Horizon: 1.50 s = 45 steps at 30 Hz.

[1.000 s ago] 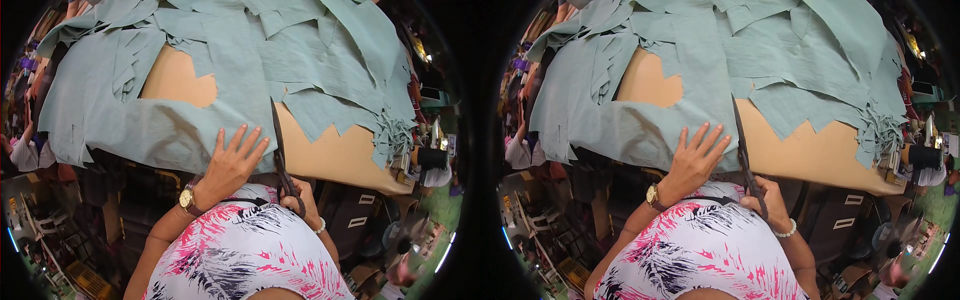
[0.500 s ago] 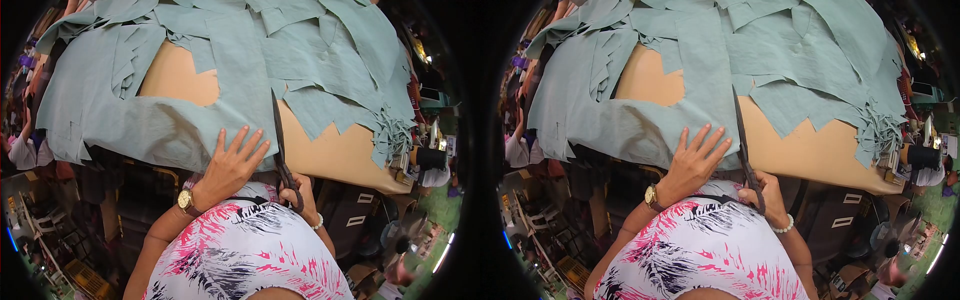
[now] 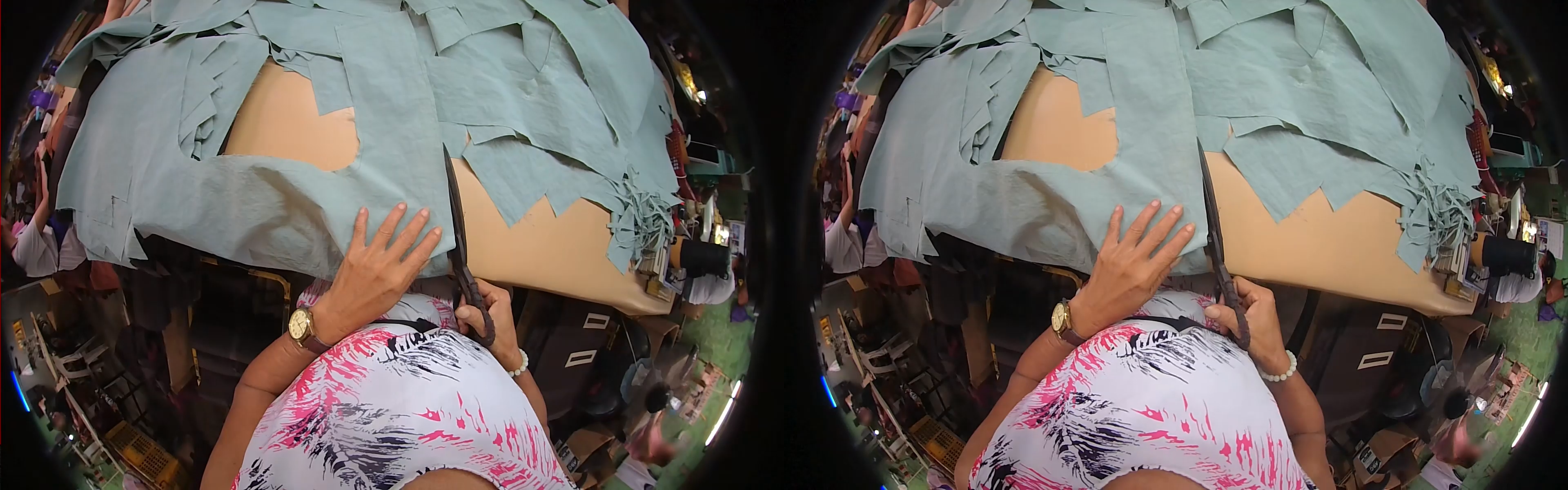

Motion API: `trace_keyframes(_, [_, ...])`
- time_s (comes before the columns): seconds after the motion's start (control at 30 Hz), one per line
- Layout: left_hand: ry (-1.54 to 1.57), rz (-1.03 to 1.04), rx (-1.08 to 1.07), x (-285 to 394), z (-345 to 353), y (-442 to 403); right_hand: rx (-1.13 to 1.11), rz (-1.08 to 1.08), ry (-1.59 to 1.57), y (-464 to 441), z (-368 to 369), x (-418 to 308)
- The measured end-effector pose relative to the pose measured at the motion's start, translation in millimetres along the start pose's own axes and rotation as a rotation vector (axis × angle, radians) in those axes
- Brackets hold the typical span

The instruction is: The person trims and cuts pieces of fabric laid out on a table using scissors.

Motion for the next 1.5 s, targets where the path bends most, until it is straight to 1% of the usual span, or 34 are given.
trace_keyframes(0.27, [0.021,-0.006,-0.001,-0.3,0.8,0.9,0.037,0.017,0.017,0.8,-0.1,4.1])
trace_keyframes(0.37, [0.026,-0.01,0.002,-0.4,1.2,1.1,0.063,0.045,0.088,1.7,-1.0,4.1])
trace_keyframes(0.47, [0.019,-0.005,0.004,-0.6,0.6,1.0,0.058,0.05,0.052,2.0,-0.6,3.0])
trace_keyframes(0.57, [0.022,0.001,0.001,-0.1,-0.4,1.5,-0.007,-0.01,-0.091,1.9,-0.3,3.1])
trace_keyframes(0.77, [0.026,0.019,-0.004,1.8,-1.7,4.2,-0.004,-0.019,-0.039,-7.1,-0.3,-4.9])
trace_keyframes(0.87, [0.021,0.027,-0.008,2.9,-2.0,6.3,0.028,0.011,-0.016,-10.4,3.3,-8.9])
trace_keyframes(1.07, [0.021,0.033,-0.029,4.5,-3.0,9.3,0.011,-0.055,-0.02,-16.4,7.5,-11.8])
trace_keyframes(1.17, [0.036,0.047,-0.029,4.7,-3.7,10.4,0.014,-0.064,-0.03,-17.8,8.2,-11.9])
trace_keyframes(1.27, [0.058,0.065,-0.023,4.7,-4.2,11.2,0.014,-0.067,0.08,-17.4,11.1,-14.8])
trace_keyframes(1.5, [0.063,0.062,-0.021,4.6,-4.3,11.8,0.021,-0.062,0.072,-16.6,9.8,-10.5])
Point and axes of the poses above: each hand's wrist, its own y-axis away from the middle knuckle, its own z-axis out of the palm, x = y × z, the point moved 3 cm from there along -y, towards the middle knuckle, and after that the axes turned 2 degrees about -z, right-handed, at the moved point
